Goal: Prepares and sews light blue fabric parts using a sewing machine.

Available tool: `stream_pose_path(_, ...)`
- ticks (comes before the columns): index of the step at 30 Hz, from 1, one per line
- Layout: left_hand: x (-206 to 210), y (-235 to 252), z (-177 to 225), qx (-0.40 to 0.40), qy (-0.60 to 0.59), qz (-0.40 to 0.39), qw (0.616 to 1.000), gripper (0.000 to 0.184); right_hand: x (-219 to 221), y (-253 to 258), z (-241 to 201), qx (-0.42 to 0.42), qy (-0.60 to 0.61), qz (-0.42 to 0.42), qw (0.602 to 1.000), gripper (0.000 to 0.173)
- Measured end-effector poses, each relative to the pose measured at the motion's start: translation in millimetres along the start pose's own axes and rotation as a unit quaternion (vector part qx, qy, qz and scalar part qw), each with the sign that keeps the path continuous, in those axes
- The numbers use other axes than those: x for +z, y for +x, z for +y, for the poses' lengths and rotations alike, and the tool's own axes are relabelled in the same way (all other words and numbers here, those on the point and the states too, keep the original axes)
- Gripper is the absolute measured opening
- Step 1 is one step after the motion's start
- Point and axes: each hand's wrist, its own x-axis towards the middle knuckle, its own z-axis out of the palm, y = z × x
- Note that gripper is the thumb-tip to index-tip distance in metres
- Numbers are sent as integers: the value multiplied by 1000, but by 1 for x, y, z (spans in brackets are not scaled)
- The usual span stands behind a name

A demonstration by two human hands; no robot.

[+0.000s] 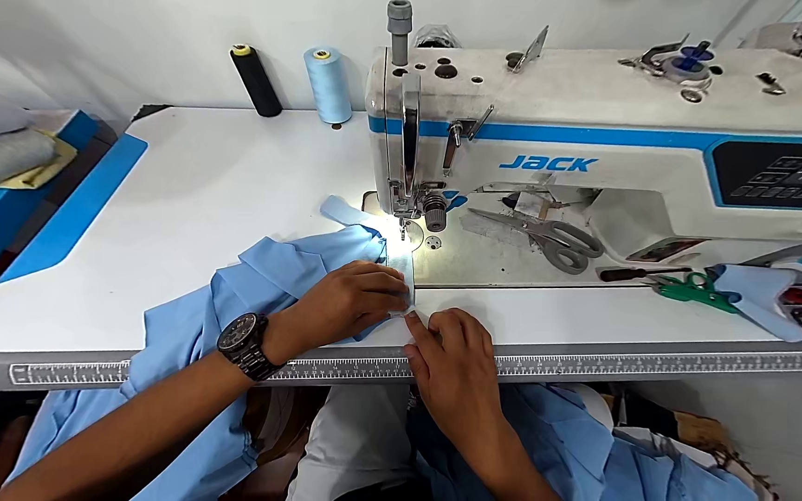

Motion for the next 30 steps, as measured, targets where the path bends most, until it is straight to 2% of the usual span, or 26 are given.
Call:
stream_pose_path(10,2,-1,6,0,30,-12,999,24,-9,3,8,-1,51,0,999,36)
stream_pose_path(13,1,0,5,4,31,-14,999,23,-10,7,9,-8,33,-6,999,44)
stream_pose_path(19,2,-2,4,-7,8,-9,1000,25,-9,9,8,-26,-19,-33,999,43)
stream_pose_path(24,-4,8,-5,-58,-24,11,998,35,-12,22,24,-129,-15,-49,990,41)
stream_pose_path(27,2,18,-16,-102,56,28,993,38,-14,31,34,-182,-3,-89,979,43)
stream_pose_path(30,6,20,-20,-146,94,14,985,53,-14,37,40,-197,21,-118,973,47)
